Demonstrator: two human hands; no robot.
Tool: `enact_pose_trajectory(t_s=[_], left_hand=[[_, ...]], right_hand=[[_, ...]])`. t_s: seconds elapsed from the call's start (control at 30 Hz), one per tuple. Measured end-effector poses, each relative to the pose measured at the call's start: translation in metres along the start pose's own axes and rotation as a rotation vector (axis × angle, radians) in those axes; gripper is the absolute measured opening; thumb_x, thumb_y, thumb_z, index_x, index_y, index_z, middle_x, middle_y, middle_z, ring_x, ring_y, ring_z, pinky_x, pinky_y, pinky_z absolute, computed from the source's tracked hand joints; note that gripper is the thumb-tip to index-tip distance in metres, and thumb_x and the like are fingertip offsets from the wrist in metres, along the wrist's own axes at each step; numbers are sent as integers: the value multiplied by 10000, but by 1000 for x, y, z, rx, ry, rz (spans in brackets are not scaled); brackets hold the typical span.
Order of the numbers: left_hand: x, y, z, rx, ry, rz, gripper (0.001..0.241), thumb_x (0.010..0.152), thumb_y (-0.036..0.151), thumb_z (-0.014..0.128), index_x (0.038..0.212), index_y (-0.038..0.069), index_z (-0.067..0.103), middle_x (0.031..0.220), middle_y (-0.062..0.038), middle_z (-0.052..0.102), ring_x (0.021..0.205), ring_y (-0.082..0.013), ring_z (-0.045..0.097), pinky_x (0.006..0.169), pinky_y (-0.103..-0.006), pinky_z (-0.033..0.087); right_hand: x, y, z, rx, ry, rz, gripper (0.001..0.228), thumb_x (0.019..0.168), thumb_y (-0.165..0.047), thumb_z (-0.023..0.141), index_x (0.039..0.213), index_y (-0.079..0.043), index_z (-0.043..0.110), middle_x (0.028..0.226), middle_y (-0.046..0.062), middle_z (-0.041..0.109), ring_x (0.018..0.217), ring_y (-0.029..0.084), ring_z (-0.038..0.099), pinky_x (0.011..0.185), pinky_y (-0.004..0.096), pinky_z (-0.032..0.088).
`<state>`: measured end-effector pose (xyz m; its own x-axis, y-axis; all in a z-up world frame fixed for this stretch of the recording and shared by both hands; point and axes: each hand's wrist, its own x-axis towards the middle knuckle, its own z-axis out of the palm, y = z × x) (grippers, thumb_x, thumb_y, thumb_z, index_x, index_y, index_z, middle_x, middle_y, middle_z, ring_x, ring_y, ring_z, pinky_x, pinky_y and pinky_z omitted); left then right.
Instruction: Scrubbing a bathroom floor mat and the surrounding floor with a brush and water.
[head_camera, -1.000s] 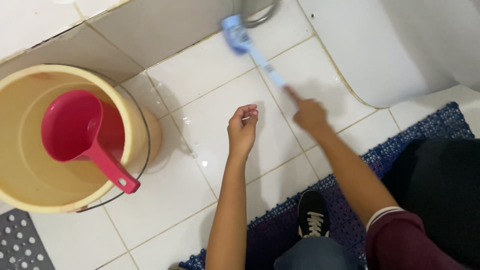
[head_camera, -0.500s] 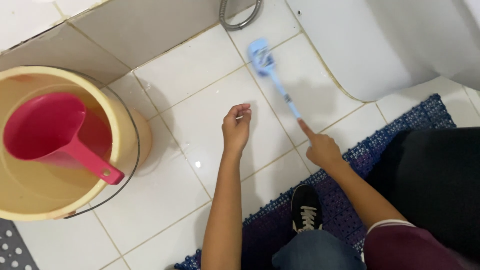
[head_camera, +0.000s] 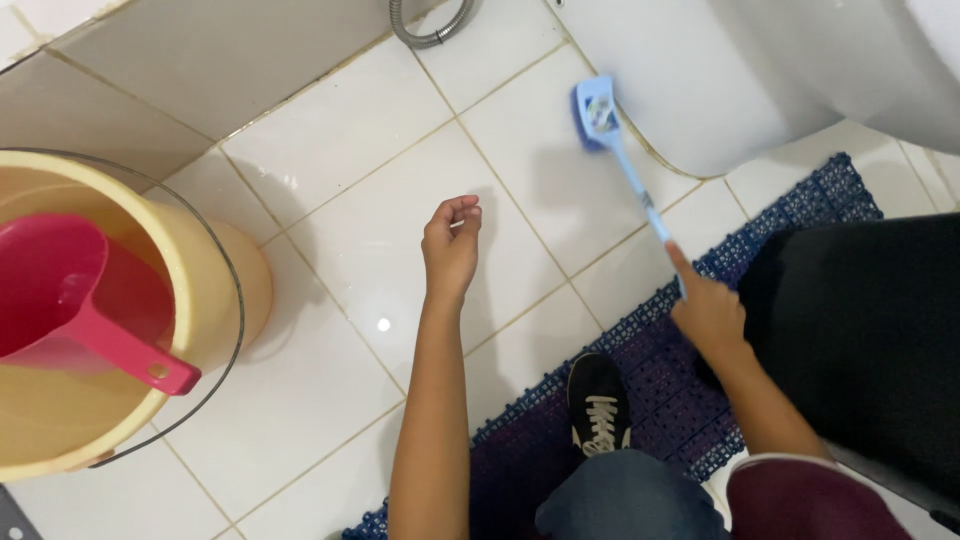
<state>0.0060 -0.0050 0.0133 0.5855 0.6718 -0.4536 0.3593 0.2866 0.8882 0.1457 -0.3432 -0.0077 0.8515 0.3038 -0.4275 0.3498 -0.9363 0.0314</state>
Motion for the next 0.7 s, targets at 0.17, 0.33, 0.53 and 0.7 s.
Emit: enact_pose_trajectory(t_s=[0.17,0.33,0.53,0.7], left_hand=[[1,-9,4,35,-26,39,235,987,209,606,1154,83,712,1044,-20,727,844,-105,639,743,-277,524],[-1,-4,0,78,-11,37,235,994,219,608,1153,80,710,1042,-21,725,811,-110,633,714,-277,513],[8,-14,4,65,-26,81,241,993,217,609,1160,74,708,1051,-27,716,830,-111,654,714,-282,523],[4,-14,16,84,-54,98,244,986,215,615,1161,76,712,1065,-45,742,851,-133,663,755,-291,539]], right_hand=[[64,-27,-20,-115,120,-81,916,875,-223,667,1620,-510,218,964,207,680,831,456,699,738,564,574],[68,-15,-12,-109,251,-123,618,1027,-379,619,1590,-474,384,888,169,684,736,438,690,632,573,556],[-49,77,62,-228,274,69,650,994,-391,643,1575,-538,392,795,134,684,654,416,688,612,546,575],[-35,65,67,-104,213,72,727,945,-348,658,1584,-516,356,823,156,706,692,439,697,645,578,576]])
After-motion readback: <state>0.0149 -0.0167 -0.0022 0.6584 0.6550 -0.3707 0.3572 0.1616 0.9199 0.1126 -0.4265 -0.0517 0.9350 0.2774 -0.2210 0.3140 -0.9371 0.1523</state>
